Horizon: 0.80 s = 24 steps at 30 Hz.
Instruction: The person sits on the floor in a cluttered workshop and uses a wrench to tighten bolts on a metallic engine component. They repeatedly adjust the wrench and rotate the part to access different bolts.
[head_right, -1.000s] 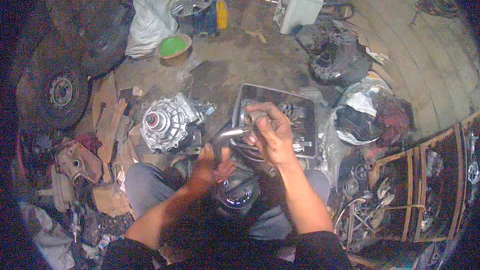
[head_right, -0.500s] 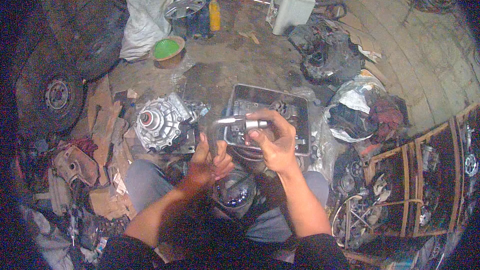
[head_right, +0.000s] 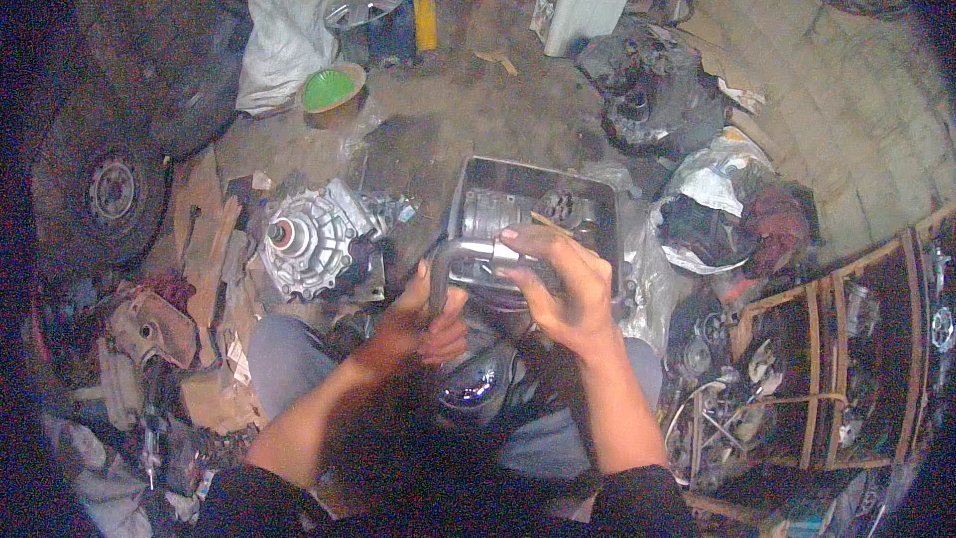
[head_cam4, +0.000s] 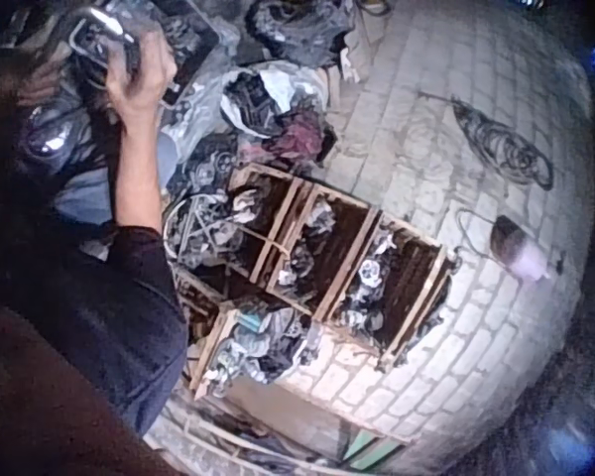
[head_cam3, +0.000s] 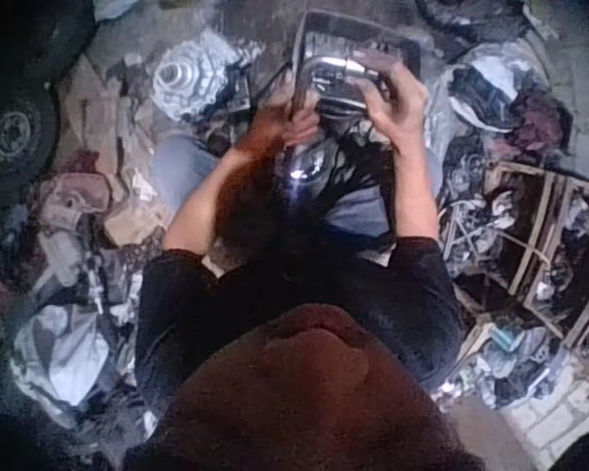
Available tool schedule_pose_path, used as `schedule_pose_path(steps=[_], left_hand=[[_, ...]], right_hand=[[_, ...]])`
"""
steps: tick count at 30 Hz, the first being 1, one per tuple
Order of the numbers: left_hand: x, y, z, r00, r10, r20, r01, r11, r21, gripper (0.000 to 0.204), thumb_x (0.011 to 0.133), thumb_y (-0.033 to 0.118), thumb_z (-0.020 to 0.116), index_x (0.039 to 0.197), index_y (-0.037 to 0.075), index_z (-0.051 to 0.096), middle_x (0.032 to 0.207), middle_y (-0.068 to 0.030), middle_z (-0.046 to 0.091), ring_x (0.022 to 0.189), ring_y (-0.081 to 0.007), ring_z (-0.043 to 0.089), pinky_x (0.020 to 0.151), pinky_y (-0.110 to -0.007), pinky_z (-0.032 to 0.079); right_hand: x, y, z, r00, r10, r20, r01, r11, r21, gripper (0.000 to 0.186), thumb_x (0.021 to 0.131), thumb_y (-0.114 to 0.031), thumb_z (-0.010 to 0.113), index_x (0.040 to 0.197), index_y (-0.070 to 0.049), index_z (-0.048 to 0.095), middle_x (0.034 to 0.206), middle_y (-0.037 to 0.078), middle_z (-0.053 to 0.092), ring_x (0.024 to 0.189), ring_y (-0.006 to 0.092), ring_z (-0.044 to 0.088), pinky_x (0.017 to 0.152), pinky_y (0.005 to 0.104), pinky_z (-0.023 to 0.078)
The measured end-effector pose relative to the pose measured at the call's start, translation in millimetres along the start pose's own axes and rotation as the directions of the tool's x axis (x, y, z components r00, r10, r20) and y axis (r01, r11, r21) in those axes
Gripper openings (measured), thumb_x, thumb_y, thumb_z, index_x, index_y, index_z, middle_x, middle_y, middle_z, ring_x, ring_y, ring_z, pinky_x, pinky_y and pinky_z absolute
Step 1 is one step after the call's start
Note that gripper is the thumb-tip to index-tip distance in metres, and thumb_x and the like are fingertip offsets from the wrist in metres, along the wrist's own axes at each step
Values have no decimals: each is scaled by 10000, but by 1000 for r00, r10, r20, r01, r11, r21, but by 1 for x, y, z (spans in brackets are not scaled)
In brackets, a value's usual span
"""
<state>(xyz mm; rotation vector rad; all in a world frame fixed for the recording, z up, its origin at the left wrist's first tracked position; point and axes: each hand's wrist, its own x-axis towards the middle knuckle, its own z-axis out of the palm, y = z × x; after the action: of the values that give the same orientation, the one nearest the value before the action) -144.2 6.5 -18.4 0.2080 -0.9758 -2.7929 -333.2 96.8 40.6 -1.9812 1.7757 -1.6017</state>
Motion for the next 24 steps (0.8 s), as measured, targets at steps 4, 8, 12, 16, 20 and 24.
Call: schedule_pose_path(steps=[4, 8, 12, 16, 20, 24], left_hand=[[10, -8, 4, 990, 121, -66, -115, 989, 88, 660, 1003, 674, 259, 660, 123, 378, 498, 47, 284, 394, -75, 258, 374, -244, 220], [19, -22, 0, 880, 436, -188, -327, 843, 427, 624, 1027, 576, 374, 672, 72, 474, 507, 22, 386, 454, -90, 358, 446, -276, 308], [23, -17, 5, 798, 525, -296, -73, 571, 817, 435, 977, 345, 606, 752, -23, 665, 614, -34, 619, 591, -110, 561, 558, -340, 442], [20, -15, 15, 763, 607, -223, -102, 453, 886, 301, 887, 297, 719, 850, -1, 742, 648, -111, 663, 623, -128, 643, 599, -339, 497], [11, -17, 13, 680, 729, -74, -229, 307, 924, 368, 775, 198, 811, 1037, -2, 646, 939, -124, 657, 854, -195, 688, 698, -347, 558], [-13, -5, 30, 669, 739, 77, -367, 238, 899, 559, 835, 170, 731, 1299, 15, 461, 1283, -171, 484, 1104, -271, 565, 946, -398, 488]], right_hand=[[-1, 5, 10, 952, 307, 16, -295, 897, 330, 300, 810, -15, 748, 1095, -3, 655, 1086, 130, 704, 970, 259, 707, 946, 411, 536], [0, -3, 35, 817, 517, 256, -451, 297, 842, 388, 920, -135, 694, 1260, -14, 550, 1148, 137, 659, 1045, 231, 664, 917, 351, 540], [-4, -13, 45, 712, 593, 377, -470, 3, 883, 498, 987, -370, 585, 1371, -70, 481, 1086, 107, 640, 977, 252, 648, 835, 340, 534], [-8, -22, 42, 722, 619, 309, -412, 26, 911, 532, 1016, -431, 506, 1358, -24, 490, 664, -11, 466, 668, 169, 559, 637, 313, 489], [-6, -41, 31, 755, 623, 205, -430, 234, 872, 505, 1042, -384, 472, 1296, 50, 514, 539, -17, 386, 382, 115, 362, 543, 298, 460], [-8, -45, 15, 753, 596, 280, -594, 432, 678, 484, 1025, -372, 509, 1243, 58, 557, 524, -8, 414, 388, 87, 367, 391, 264, 361]])
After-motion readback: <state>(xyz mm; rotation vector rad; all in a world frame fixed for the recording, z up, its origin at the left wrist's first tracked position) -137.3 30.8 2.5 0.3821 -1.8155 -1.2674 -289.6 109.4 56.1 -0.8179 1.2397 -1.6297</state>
